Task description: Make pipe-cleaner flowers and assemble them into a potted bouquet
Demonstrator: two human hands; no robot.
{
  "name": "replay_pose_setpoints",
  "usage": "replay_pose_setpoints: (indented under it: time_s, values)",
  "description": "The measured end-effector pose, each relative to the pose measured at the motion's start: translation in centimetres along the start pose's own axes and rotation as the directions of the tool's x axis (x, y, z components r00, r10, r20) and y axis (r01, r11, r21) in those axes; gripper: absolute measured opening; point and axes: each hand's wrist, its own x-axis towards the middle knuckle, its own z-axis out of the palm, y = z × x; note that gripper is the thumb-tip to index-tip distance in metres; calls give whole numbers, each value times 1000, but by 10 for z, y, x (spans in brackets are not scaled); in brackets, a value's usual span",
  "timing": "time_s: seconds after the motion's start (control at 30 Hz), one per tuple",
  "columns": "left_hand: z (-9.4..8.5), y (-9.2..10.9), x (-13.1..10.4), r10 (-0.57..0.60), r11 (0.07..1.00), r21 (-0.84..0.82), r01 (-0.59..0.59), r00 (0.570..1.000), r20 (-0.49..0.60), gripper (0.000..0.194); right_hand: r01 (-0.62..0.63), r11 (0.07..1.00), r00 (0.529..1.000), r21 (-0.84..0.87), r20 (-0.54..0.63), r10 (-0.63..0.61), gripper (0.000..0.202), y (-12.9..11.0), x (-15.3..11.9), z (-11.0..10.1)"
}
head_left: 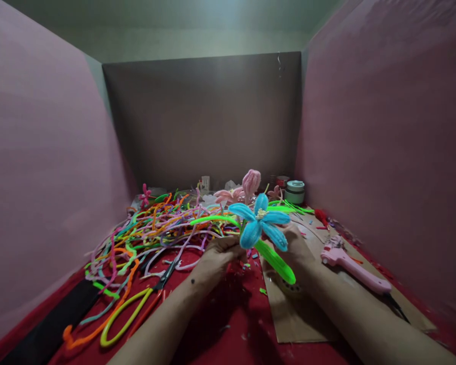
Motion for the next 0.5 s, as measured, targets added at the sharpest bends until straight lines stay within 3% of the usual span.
replay_pose_setpoints:
  time_s: [0.07, 0.17, 0.27, 0.37, 0.5]
  values:
    - [-3, 4, 0, 14, 1000, 19, -15, 1000, 26, 21, 54, 998, 982, 34, -182, -47, 13, -5, 12, -11]
    - [-5, 7, 1, 16, 1000, 18, -16, 1000, 19, 21, 198, 980, 877, 7, -447, -174, 16, -18, 24, -25]
    - [-6, 5, 2, -31, 999, 17, 31, 999, 37, 22, 412, 887, 736, -206, -499, -458, 11, -36, 22, -30]
    - [-6, 2, 3, -58, 997, 46, 55, 996, 67, 24, 529, 693, 666, -491, -266, -697, 10, -51, 10, -27]
    - [-7, -3, 4, -54, 995, 95, 41, 990, 134, 23, 629, 403, 656, -665, 175, -734, 24, -59, 2, -26]
